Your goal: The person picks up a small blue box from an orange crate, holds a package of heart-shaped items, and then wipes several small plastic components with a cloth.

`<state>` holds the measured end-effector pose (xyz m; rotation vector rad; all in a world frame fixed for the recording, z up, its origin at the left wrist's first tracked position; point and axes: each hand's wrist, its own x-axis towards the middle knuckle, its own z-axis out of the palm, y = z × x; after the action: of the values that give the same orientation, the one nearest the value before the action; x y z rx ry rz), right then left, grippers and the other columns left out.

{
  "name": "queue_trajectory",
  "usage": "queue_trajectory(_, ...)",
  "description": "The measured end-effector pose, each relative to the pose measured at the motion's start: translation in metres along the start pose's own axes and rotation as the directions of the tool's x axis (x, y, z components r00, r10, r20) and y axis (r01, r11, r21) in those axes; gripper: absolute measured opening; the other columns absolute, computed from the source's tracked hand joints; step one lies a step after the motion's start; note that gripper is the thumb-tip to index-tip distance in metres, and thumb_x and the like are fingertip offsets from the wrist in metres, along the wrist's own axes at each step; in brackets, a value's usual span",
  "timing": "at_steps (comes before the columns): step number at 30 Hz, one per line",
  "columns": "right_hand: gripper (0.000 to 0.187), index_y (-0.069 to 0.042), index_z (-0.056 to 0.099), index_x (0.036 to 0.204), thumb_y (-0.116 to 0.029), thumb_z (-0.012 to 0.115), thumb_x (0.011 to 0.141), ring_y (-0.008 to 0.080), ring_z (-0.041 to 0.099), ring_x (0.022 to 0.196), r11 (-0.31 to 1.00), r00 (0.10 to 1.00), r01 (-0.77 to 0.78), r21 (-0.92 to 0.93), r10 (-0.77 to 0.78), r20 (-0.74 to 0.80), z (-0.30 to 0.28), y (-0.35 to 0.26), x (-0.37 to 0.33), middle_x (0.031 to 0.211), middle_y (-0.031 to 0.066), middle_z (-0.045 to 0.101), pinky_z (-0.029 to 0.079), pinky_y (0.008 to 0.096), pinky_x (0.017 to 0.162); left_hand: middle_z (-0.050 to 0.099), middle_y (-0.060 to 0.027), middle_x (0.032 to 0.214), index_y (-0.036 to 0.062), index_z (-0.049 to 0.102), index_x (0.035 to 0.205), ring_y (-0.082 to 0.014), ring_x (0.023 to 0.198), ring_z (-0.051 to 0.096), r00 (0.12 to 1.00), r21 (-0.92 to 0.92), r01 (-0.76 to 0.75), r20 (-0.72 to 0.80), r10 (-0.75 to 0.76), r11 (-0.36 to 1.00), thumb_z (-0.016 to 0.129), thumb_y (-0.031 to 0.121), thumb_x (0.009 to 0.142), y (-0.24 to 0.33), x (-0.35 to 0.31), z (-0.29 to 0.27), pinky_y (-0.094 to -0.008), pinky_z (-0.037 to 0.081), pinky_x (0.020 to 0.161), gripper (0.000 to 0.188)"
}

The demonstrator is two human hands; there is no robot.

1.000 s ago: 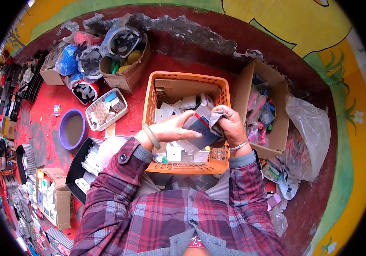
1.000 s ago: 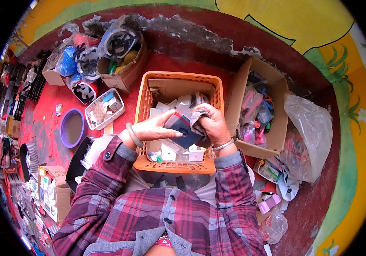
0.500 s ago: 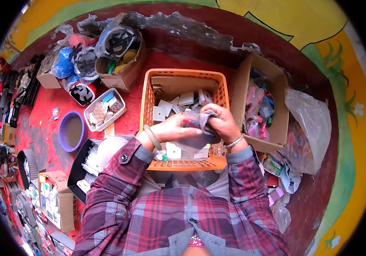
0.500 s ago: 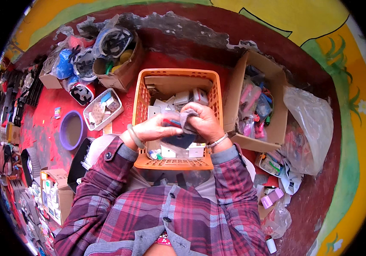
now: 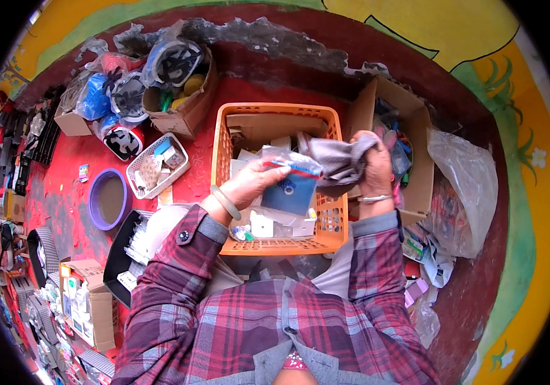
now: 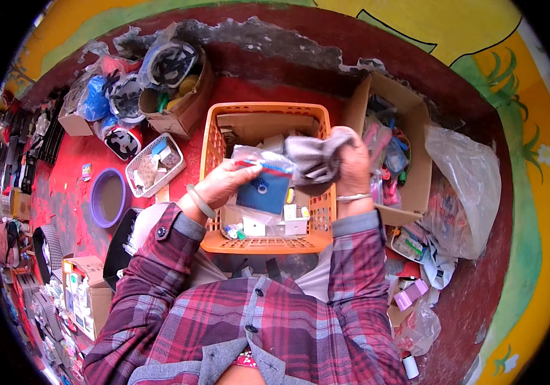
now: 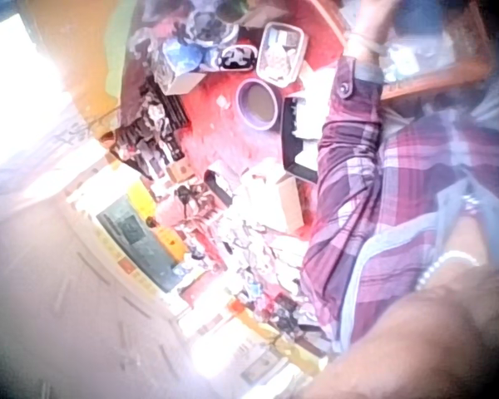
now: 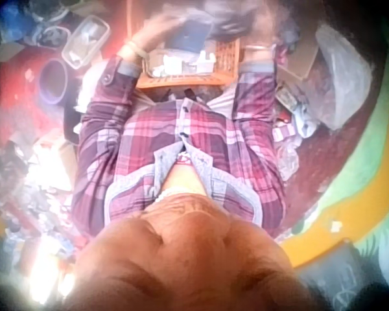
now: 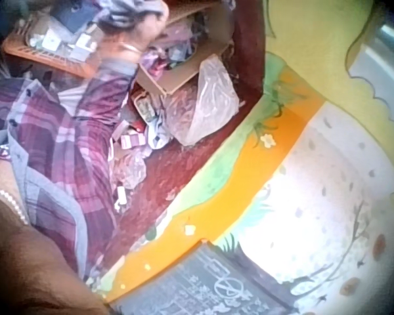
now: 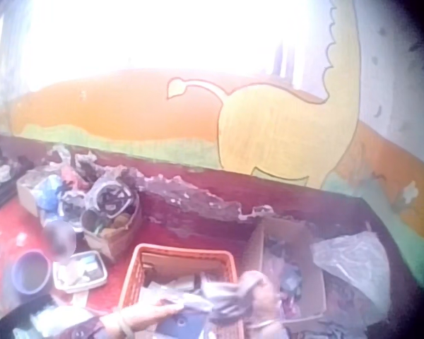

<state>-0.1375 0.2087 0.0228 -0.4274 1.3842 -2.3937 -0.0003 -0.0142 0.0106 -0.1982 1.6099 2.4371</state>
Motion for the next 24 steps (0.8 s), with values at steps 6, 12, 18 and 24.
queue_trajectory(6, 0.061, -0.003, 0.056, 0.115, -0.050, 0.065, 0.078, 0.0218, 0.059, 0.102, 0.965, 0.975, -0.166, 0.204, 0.129, 0.184, -0.006, -0.001, -0.006, 0.110, 0.0082, 0.061, 0.047, 0.0339, 0.090, 0.061, -0.0020, 0.103, 0.0053, 0.057, 0.114, -0.0132, 0.094, 0.056, 0.996, -0.239, -0.060, -0.074, 0.044, 0.969, 0.063, 0.025, 0.087, 0.018, -0.002, 0.002, -0.0298, 0.047, 0.083, 0.034)
queue_trajectory(12, 0.039, -0.002, 0.060, 0.111, -0.029, 0.066, 0.084, 0.0123, 0.057, 0.096, 0.914, 0.882, -0.405, 0.026, 0.383, 0.276, 0.057, 0.031, -0.030, 0.105, 0.0043, 0.062, 0.045, 0.0259, 0.085, 0.058, -0.0023, 0.111, 0.0039, 0.058, 0.115, -0.0104, 0.099, 0.053, 0.986, -0.022, -0.163, 0.021, 0.163, 0.986, 0.059, 0.019, 0.090, 0.000, 0.003, 0.005, -0.0270, 0.042, 0.090, 0.029)
queue_trajectory(18, 0.021, 0.000, 0.063, 0.103, -0.013, 0.060, 0.087, 0.0078, 0.057, 0.078, 0.975, 0.976, -0.214, -0.058, 0.216, 0.027, 0.058, 0.048, -0.028, 0.088, 0.0009, 0.063, 0.045, 0.0198, 0.071, 0.059, -0.0025, 0.110, 0.0032, 0.058, 0.114, -0.0101, 0.100, 0.053, 0.972, -0.002, -0.234, 0.006, 0.234, 0.972, 0.057, 0.015, 0.090, -0.007, 0.009, 0.008, -0.0265, 0.042, 0.091, 0.026)
queue_trajectory(24, 0.018, 0.001, 0.065, 0.096, -0.012, 0.057, 0.089, 0.0062, 0.055, 0.070, 0.968, 0.996, -0.071, -0.240, 0.058, -0.061, 0.058, 0.043, -0.027, 0.082, 0.0000, 0.062, 0.044, 0.0197, 0.063, 0.060, -0.0030, 0.107, 0.0027, 0.057, 0.115, -0.0114, 0.098, 0.055, 0.994, -0.161, -0.108, 0.012, 0.111, 0.981, 0.059, 0.018, 0.090, -0.006, 0.008, 0.011, -0.0275, 0.044, 0.089, 0.030)
